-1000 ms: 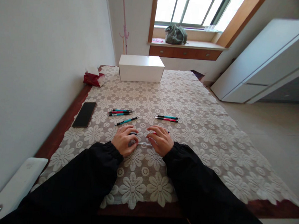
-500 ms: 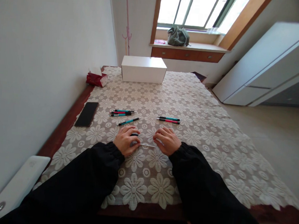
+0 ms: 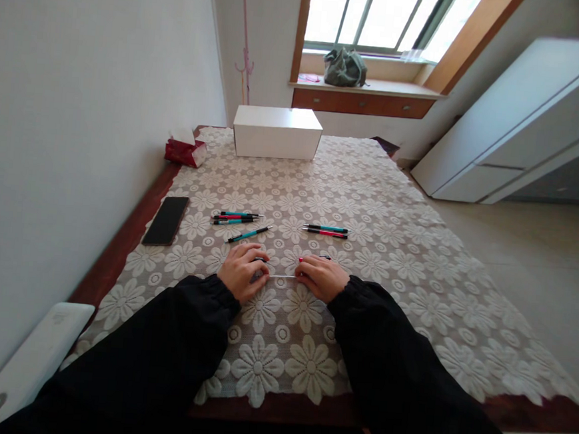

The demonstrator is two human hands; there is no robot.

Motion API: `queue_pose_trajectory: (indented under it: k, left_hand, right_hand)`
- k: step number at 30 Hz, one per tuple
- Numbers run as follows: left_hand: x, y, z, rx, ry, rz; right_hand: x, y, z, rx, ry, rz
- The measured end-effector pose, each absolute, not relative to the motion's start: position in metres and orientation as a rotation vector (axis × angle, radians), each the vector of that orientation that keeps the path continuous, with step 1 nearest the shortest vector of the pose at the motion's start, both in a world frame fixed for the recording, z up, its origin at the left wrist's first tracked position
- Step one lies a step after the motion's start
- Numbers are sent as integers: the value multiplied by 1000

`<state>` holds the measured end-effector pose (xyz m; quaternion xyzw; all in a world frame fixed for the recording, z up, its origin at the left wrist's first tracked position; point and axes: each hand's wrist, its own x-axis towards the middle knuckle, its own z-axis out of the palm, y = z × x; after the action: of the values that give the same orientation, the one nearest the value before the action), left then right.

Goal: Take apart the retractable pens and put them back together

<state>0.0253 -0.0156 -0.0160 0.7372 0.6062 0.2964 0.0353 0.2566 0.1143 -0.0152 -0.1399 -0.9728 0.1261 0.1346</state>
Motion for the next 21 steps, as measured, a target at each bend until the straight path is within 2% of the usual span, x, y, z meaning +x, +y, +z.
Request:
queue_pose_trajectory:
  k: [21]
  left_hand:
    - [27, -17, -9, 2284, 1872, 974]
  right_hand:
    - [254, 112, -17, -460, -2781, 330]
